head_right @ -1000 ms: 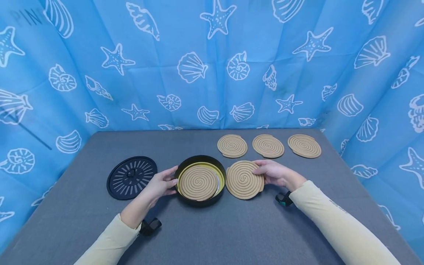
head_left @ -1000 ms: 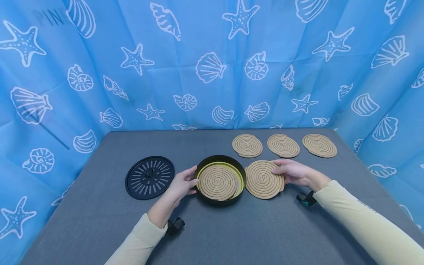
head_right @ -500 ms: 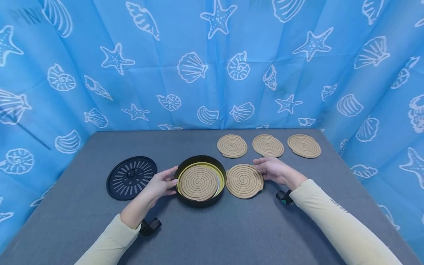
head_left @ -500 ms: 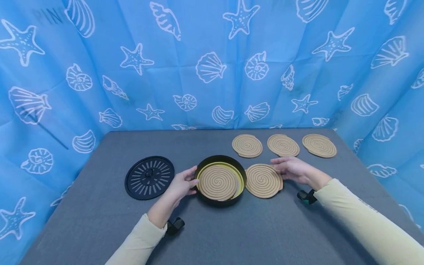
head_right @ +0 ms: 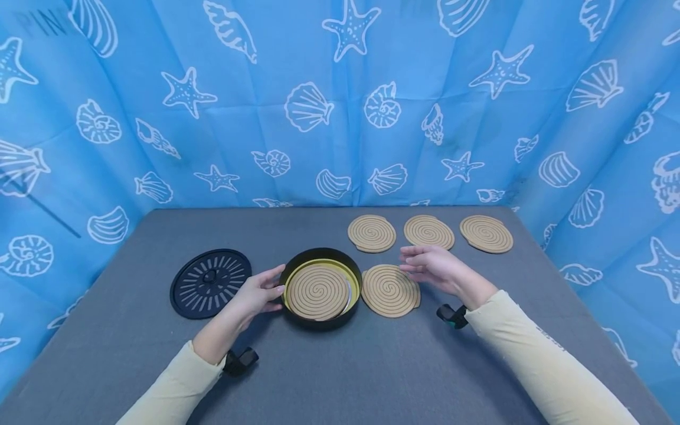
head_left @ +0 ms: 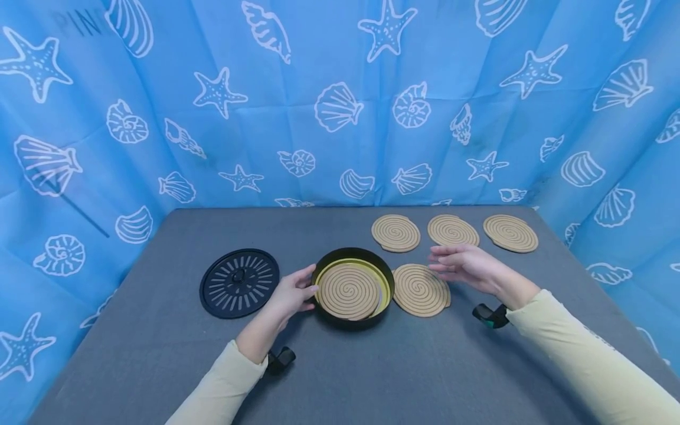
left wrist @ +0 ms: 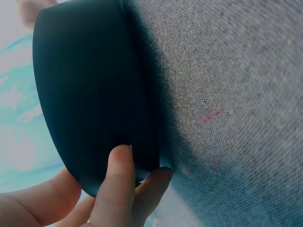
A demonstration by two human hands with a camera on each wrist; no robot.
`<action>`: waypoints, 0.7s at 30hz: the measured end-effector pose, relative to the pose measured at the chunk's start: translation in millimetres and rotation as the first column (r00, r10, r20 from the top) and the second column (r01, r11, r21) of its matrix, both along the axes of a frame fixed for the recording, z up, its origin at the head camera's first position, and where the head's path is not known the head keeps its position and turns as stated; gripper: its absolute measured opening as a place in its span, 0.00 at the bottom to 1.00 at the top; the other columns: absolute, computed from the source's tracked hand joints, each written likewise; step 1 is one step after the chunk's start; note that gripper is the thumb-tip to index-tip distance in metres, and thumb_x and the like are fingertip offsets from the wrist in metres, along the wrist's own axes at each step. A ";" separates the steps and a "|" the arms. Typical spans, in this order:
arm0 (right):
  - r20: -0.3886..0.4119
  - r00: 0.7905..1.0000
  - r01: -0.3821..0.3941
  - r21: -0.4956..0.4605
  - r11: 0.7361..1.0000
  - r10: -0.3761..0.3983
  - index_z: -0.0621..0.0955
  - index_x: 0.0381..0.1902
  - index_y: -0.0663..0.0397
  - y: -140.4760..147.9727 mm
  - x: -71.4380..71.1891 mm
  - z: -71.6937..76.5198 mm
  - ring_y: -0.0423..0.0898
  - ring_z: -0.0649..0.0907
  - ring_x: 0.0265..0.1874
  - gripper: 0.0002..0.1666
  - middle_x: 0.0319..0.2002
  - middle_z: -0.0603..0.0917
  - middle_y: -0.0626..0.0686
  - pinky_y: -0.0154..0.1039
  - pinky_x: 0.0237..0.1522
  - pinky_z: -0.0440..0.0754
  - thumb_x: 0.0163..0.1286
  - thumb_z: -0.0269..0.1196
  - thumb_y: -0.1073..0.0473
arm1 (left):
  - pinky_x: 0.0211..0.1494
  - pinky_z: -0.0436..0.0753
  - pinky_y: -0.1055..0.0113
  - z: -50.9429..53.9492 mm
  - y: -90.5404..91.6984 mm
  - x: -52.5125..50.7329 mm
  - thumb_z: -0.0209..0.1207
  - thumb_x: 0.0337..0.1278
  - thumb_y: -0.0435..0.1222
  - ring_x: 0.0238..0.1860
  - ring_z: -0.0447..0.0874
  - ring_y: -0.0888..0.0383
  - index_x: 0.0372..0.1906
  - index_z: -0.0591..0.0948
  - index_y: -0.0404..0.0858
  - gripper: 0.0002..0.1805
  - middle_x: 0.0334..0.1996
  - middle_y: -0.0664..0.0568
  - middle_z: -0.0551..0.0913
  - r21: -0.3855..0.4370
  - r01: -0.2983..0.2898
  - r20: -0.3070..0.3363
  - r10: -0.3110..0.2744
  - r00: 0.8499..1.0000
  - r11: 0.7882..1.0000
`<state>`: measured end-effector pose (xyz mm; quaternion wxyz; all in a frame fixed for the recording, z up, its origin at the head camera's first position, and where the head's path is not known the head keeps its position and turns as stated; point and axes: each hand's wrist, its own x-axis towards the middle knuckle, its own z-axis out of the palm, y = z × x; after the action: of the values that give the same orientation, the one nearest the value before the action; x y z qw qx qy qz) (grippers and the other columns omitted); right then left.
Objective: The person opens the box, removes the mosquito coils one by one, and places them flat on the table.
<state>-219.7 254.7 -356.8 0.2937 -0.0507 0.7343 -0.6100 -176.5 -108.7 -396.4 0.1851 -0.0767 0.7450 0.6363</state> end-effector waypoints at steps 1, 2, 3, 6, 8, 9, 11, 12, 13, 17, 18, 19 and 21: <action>-0.003 1.000 0.000 -0.030 1.000 0.000 0.43 0.73 0.75 -3.0 1.0 1.5 0.62 0.62 0.69 0.34 0.72 0.49 0.75 0.56 0.69 0.61 0.78 0.42 0.66 | 0.50 0.84 0.60 0.2 -0.3 -0.3 0.51 0.70 0.27 0.66 0.68 0.42 0.74 0.61 0.40 0.30 0.70 0.33 0.61 0.001 0.000 0.001 0.000 1.000 1.000; -0.006 1.000 -0.001 -0.061 0.998 0.001 0.43 0.73 0.75 -5.9 1.9 3.0 0.60 0.65 0.68 0.34 0.71 0.50 0.75 0.54 0.69 0.62 0.78 0.42 0.66 | 0.50 0.84 0.59 0.4 -0.6 -0.3 0.50 0.70 0.27 0.66 0.68 0.41 0.74 0.61 0.40 0.30 0.70 0.33 0.61 0.000 0.004 0.001 -0.004 1.000 1.000; -0.004 1.000 -0.001 -0.094 0.996 0.001 0.43 0.73 0.75 -9.4 3.1 4.5 0.58 0.68 0.67 0.34 0.71 0.51 0.75 0.53 0.69 0.63 0.78 0.42 0.67 | 0.50 0.84 0.59 0.7 -0.9 -0.2 0.50 0.70 0.27 0.66 0.68 0.41 0.74 0.61 0.40 0.30 0.70 0.33 0.61 0.000 0.005 0.001 -0.005 1.000 1.000; 0.012 1.000 -0.004 -0.184 0.983 0.007 0.43 0.73 0.75 -20.9 6.2 8.3 0.51 0.75 0.61 0.34 0.70 0.57 0.74 0.49 0.67 0.67 0.77 0.43 0.68 | 0.50 0.84 0.59 1.1 -1.7 0.2 0.50 0.70 0.27 0.66 0.67 0.41 0.74 0.61 0.40 0.30 0.71 0.33 0.60 0.003 0.008 0.001 -0.008 1.000 1.000; 0.029 0.999 -0.021 -0.233 0.972 0.029 0.43 0.73 0.75 -29.3 7.4 9.3 0.49 0.76 0.60 0.34 0.70 0.57 0.73 0.47 0.66 0.69 0.77 0.42 0.69 | 0.51 0.84 0.59 1.2 -2.3 0.6 0.50 0.70 0.27 0.67 0.66 0.41 0.74 0.61 0.40 0.30 0.71 0.32 0.60 0.003 0.014 -0.001 -0.014 1.000 1.000; 0.040 0.998 -0.027 -0.255 0.967 0.038 0.43 0.73 0.75 -33.6 7.7 9.3 0.50 0.76 0.60 0.34 0.70 0.57 0.73 0.47 0.66 0.69 0.77 0.42 0.69 | 0.51 0.84 0.59 1.0 -2.4 0.8 0.50 0.70 0.27 0.67 0.66 0.41 0.74 0.61 0.40 0.30 0.71 0.32 0.60 0.005 0.013 0.000 -0.013 1.000 1.000; 0.056 0.996 -0.045 -0.290 0.956 0.064 0.42 0.73 0.75 -42.3 7.9 8.8 0.54 0.72 0.64 0.33 0.71 0.54 0.74 0.46 0.66 0.70 0.77 0.41 0.69 | 0.51 0.83 0.59 0.9 -2.5 1.1 0.50 0.70 0.27 0.66 0.67 0.41 0.74 0.61 0.40 0.30 0.71 0.32 0.59 0.009 0.017 0.000 -0.017 1.000 1.000; 0.057 0.995 -0.059 -0.301 0.952 0.079 0.42 0.73 0.75 -46.6 7.8 8.1 0.57 0.70 0.66 0.33 0.71 0.53 0.75 0.46 0.66 0.70 0.77 0.40 0.70 | 0.51 0.84 0.59 0.5 -2.6 1.3 0.50 0.70 0.27 0.66 0.67 0.41 0.74 0.61 0.39 0.30 0.70 0.32 0.60 0.011 0.017 0.001 -0.017 1.000 1.000; 0.058 0.993 -0.079 -0.314 0.946 0.102 0.41 0.73 0.76 -50.6 7.6 7.4 0.60 0.66 0.68 0.33 0.71 0.50 0.76 0.47 0.66 0.69 0.77 0.39 0.70 | 0.50 0.84 0.59 0.3 -2.6 1.4 0.50 0.70 0.27 0.66 0.67 0.41 0.74 0.61 0.39 0.30 0.70 0.32 0.60 0.013 0.021 -0.001 -0.021 1.000 1.000; 0.076 0.982 -0.139 -0.339 0.930 0.175 0.41 0.72 0.77 -66.5 5.2 3.5 0.65 0.53 0.72 0.33 0.72 0.46 0.75 0.53 0.71 0.58 0.75 0.38 0.71 | 0.49 0.84 0.60 0.0 -3.0 2.1 0.50 0.70 0.27 0.65 0.69 0.41 0.74 0.61 0.39 0.30 0.70 0.32 0.60 0.010 0.024 -0.007 -0.024 1.000 1.000; 0.081 0.978 -0.152 -0.339 0.928 0.190 0.41 0.72 0.77 -70.0 4.3 2.3 0.66 0.50 0.72 0.33 0.72 0.44 0.75 0.55 0.71 0.55 0.75 0.38 0.71 | 0.48 0.84 0.60 -0.1 -3.1 2.6 0.50 0.70 0.27 0.64 0.70 0.41 0.74 0.61 0.39 0.30 0.70 0.31 0.61 0.009 0.025 -0.009 -0.025 1.000 1.000; 0.088 0.975 -0.161 -0.341 0.926 0.202 0.40 0.72 0.77 -73.2 3.2 1.1 0.66 0.49 0.72 0.33 0.72 0.43 0.75 0.56 0.72 0.51 0.75 0.38 0.71 | 0.48 0.84 0.60 -0.3 -3.2 2.9 0.49 0.70 0.27 0.64 0.70 0.41 0.74 0.61 0.38 0.30 0.70 0.31 0.61 0.009 0.028 -0.013 -0.028 1.000 1.000; 0.106 0.974 -0.156 -0.329 0.931 0.201 0.40 0.72 0.77 -78.9 1.8 -1.1 0.67 0.47 0.72 0.33 0.72 0.41 0.76 0.58 0.72 0.47 0.75 0.37 0.71 | 0.48 0.84 0.60 -0.9 -2.9 3.5 0.49 0.71 0.27 0.64 0.70 0.41 0.74 0.61 0.38 0.29 0.70 0.31 0.61 0.012 0.029 -0.017 -0.029 0.999 1.000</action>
<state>-217.9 175.8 -357.9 0.3857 -0.1219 0.5964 -0.6933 -173.0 -111.6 -397.3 0.1885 -0.0594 0.7438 0.6385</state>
